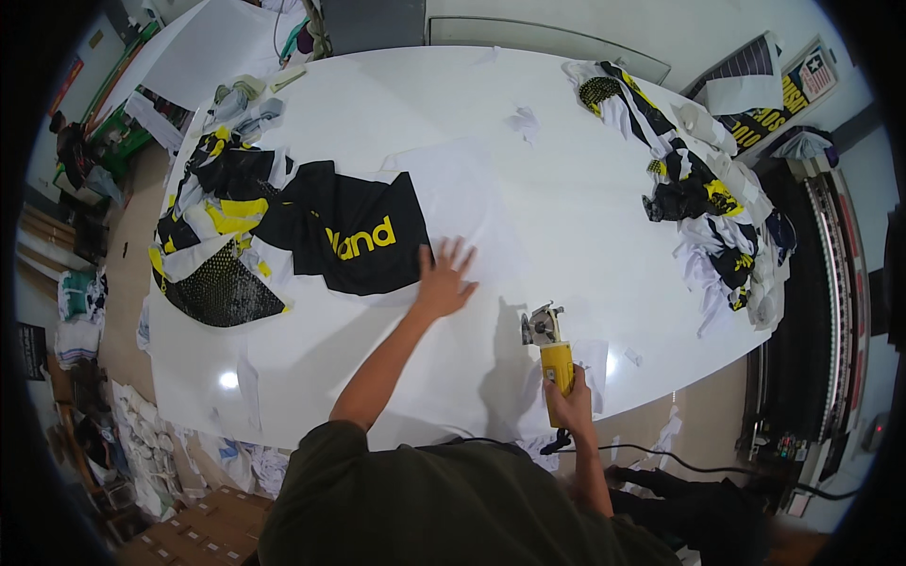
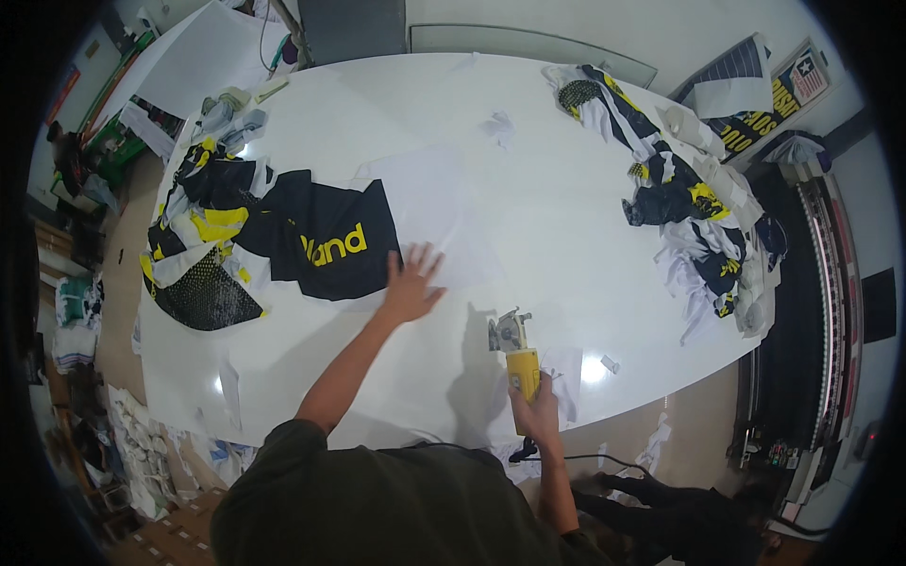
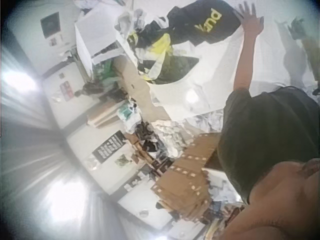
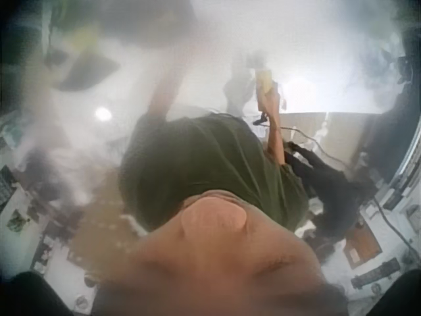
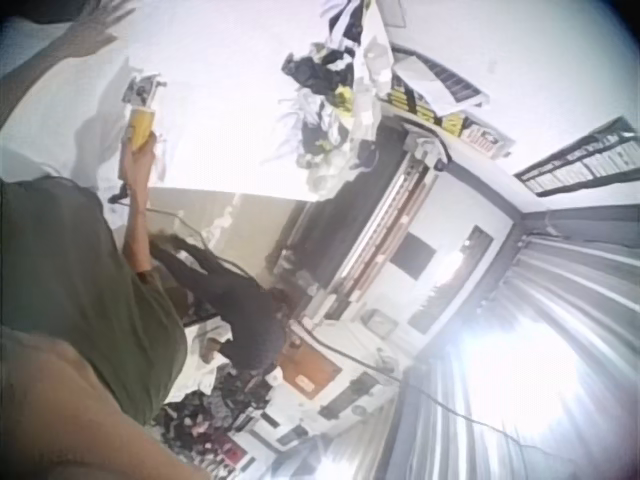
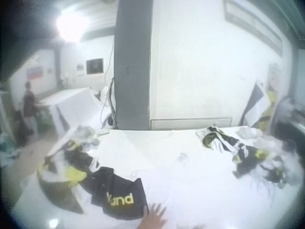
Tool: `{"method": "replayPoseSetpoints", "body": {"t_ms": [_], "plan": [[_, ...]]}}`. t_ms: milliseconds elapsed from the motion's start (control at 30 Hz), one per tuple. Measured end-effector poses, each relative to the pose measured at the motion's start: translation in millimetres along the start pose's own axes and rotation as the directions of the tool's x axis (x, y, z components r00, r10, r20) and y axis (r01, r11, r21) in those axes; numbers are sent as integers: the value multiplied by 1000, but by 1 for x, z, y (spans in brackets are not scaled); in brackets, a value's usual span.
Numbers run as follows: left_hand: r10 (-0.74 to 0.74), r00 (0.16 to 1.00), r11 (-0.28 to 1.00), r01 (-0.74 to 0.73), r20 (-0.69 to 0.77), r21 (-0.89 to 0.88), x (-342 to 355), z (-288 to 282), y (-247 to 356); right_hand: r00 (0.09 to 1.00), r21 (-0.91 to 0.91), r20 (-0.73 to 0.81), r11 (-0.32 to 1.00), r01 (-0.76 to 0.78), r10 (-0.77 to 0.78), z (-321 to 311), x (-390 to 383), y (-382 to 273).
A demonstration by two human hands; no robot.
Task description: The person uses a yellow electric fabric cutter to trim black and yellow patterned fabric pieces on a white table. They repeatedly position the fabric, cut along the edges, and move the finished pieces aside to clear the workspace.
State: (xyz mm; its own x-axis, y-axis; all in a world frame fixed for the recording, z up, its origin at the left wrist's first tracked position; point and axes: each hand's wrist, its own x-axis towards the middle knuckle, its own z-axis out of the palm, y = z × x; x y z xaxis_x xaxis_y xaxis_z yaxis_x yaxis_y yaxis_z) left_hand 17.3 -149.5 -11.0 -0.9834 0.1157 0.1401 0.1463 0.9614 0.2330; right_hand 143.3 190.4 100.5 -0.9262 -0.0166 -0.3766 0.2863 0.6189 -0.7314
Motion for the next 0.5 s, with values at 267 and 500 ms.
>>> {"method": "replayPoseSetpoints", "body": {"t_ms": [267, 500], "plan": [[-2, 1000, 983, -3, -26, -184, -55, 6, -2, 998, -156, -46, 987, 40, -48, 38, -38, -22], [-501, 848, 862, 507, 172, 8, -111, -45, -86, 996, -310, 60, 947, 84, -69, 112, -63, -52]]}}
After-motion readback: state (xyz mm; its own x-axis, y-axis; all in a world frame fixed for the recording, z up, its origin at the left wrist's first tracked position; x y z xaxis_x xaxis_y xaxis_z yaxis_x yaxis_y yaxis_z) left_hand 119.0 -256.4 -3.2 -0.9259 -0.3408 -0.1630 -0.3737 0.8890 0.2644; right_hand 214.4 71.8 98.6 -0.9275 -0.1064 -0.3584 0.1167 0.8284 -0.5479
